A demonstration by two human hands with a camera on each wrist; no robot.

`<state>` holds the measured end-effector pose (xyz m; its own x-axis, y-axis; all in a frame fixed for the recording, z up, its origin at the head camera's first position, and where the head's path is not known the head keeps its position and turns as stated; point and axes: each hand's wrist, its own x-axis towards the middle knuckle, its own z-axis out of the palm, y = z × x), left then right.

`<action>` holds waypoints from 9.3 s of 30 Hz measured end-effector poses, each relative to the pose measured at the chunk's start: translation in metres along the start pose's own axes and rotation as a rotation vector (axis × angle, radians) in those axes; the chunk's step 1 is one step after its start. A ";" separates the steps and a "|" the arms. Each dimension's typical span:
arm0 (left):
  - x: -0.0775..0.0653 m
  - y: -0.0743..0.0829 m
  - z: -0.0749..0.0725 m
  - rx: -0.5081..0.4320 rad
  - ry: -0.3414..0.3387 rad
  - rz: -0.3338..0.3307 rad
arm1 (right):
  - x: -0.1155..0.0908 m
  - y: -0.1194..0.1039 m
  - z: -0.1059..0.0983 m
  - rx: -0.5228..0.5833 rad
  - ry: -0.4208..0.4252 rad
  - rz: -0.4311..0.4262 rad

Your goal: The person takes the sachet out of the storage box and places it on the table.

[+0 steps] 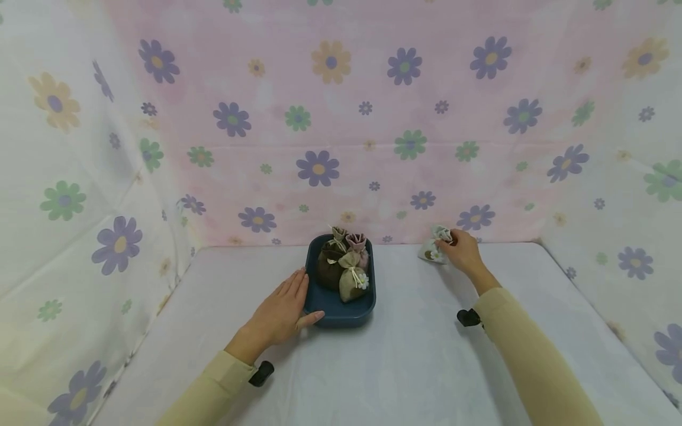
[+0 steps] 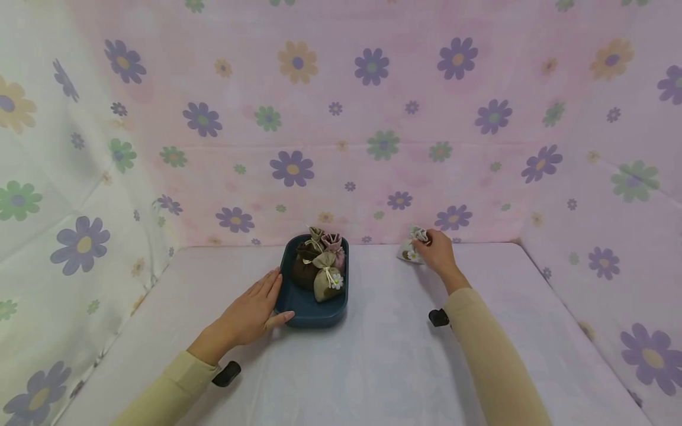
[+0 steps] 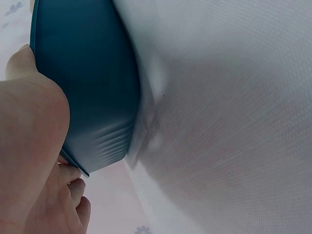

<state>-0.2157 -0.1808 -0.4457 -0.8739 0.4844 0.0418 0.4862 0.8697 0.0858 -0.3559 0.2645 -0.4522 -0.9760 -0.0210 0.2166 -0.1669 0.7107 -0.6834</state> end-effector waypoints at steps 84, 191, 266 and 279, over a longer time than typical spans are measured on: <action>0.000 -0.004 0.006 -0.022 0.035 0.020 | -0.069 -0.101 0.051 0.146 -0.186 -0.291; 0.001 -0.006 0.008 -0.034 0.043 0.011 | -0.056 -0.159 0.033 0.146 -0.131 -0.380; 0.001 -0.002 0.000 -0.029 -0.009 -0.006 | -0.007 -0.054 0.054 0.105 0.024 -0.157; 0.001 -0.001 0.001 -0.049 0.015 0.000 | -0.025 -0.060 0.043 0.121 -0.001 -0.231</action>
<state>-0.2168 -0.1815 -0.4469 -0.8739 0.4827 0.0570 0.4858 0.8637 0.1347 -0.3278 0.1924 -0.4462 -0.9102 -0.1739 0.3759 -0.4009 0.5973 -0.6946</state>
